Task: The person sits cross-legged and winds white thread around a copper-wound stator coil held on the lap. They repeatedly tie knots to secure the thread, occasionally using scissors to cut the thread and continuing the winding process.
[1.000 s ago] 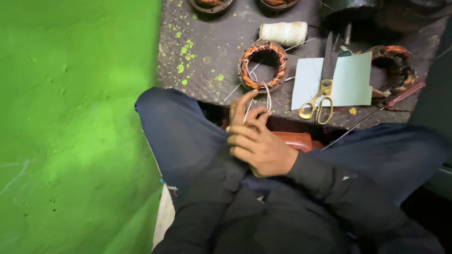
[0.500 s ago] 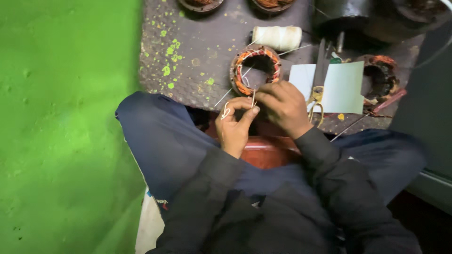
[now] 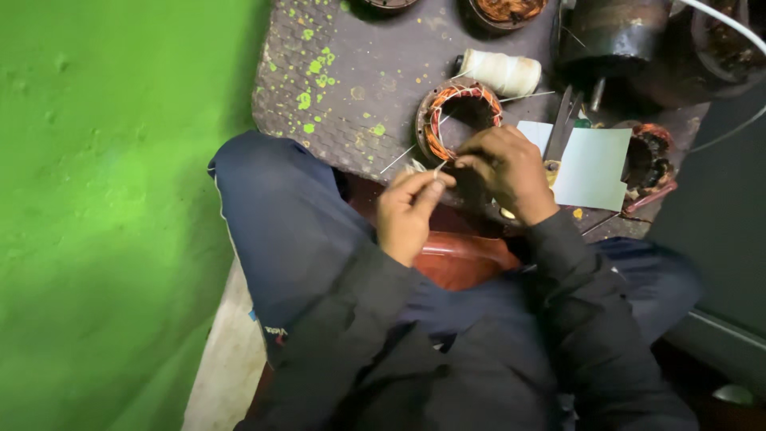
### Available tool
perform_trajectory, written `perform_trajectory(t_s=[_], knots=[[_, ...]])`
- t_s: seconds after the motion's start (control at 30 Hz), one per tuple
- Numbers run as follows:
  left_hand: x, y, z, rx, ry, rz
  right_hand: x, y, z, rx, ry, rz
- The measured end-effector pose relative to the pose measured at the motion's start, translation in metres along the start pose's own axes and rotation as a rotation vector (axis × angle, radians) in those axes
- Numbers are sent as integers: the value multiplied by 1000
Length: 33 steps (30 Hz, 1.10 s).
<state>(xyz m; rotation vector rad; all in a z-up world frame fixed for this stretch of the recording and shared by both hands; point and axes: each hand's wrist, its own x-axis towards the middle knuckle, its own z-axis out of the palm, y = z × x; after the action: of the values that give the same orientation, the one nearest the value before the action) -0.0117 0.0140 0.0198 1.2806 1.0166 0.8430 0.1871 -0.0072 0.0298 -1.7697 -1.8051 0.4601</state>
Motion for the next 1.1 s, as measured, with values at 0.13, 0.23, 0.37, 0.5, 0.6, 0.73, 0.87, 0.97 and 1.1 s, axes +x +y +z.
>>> perform_trajectory(t_s=[0.13, 0.23, 0.37, 0.5, 0.6, 0.73, 0.87, 0.97, 1.1], knots=[[2, 24, 0, -261, 48, 190, 6, 8, 0, -44, -81, 38], [2, 17, 6, -725, -112, 9, 4, 14, 5, -53, -104, 138], [2, -9, 21, -963, -185, -83, 5, 7, 11, -37, -40, 161], [-2, -25, 22, -916, -154, -155, -2, -7, 22, -105, 105, 172], [-10, -28, 15, -722, -280, -67, -7, -9, 33, -130, 184, 169], [-2, -27, 13, -819, -261, -143, -8, -12, 32, -140, 181, 128], [2, -21, 13, -1027, -105, -193, -7, -13, 17, -47, 109, 40], [3, -22, 10, -1063, -61, -170, -6, -10, 22, -179, 111, -28], [3, -29, 11, -1003, -60, -225, -11, -7, 36, -231, 151, 10]])
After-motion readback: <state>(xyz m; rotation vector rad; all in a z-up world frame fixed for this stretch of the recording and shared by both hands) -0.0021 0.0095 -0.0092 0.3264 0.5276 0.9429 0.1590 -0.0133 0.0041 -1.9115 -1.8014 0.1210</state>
